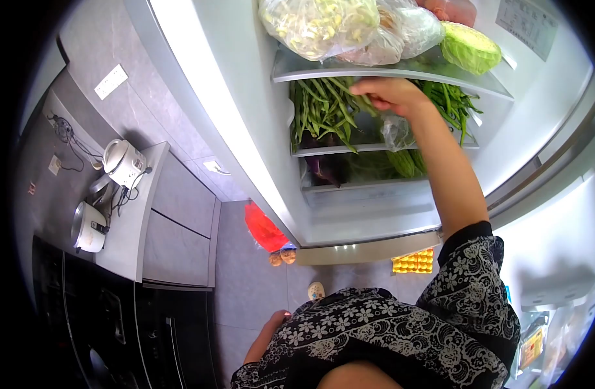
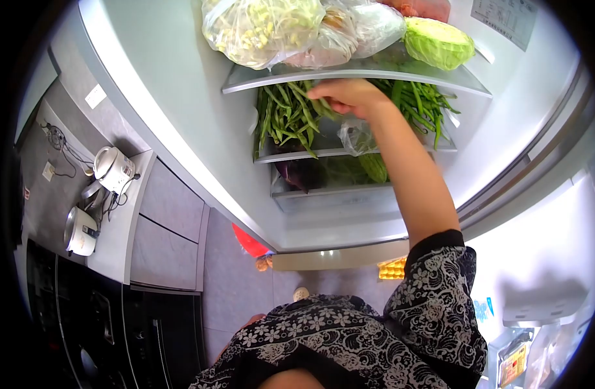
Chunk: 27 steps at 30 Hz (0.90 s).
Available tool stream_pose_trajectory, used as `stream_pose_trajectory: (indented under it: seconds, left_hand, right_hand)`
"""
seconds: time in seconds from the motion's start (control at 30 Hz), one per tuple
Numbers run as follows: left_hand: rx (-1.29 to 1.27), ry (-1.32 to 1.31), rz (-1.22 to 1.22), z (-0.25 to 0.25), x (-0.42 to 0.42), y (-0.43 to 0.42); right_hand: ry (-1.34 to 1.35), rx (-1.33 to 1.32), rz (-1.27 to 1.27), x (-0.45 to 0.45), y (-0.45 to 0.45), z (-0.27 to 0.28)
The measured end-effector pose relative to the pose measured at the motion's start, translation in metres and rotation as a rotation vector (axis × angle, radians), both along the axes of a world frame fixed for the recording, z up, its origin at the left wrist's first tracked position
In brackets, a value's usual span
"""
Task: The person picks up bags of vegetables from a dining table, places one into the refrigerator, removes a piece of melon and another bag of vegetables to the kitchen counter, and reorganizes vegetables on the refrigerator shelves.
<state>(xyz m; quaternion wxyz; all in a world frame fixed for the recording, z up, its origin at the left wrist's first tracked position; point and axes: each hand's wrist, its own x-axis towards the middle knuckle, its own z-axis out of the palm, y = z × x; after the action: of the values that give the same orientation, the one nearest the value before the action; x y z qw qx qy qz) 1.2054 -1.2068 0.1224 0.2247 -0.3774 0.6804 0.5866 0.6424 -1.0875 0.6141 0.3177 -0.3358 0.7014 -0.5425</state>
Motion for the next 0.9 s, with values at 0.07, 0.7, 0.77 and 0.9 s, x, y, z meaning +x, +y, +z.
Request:
stream_pose_trajectory:
  seconds: [0.07,0.7,0.77,0.9]
  left_hand:
    - [-0.237,0.092,-0.124,-0.001,0.006,0.002]
    - [-0.197,-0.080,-0.342,-0.054,0.015,-0.004]
    - [-0.170,-0.067,-0.229,-0.017,0.005,0.000]
    - [-0.033,-0.076,-0.026,-0.005,0.000,0.009]
  right_hand:
    - [0.150,-0.077,-0.039,0.005,-0.020,0.000]
    - [0.100,0.011,-0.092,-0.029,-0.040,-0.025]
    - [0.247,0.035,-0.135,-0.015,-0.025,-0.011]
    - [1.237,0.299,-0.403,-0.031,-0.003,-0.003]
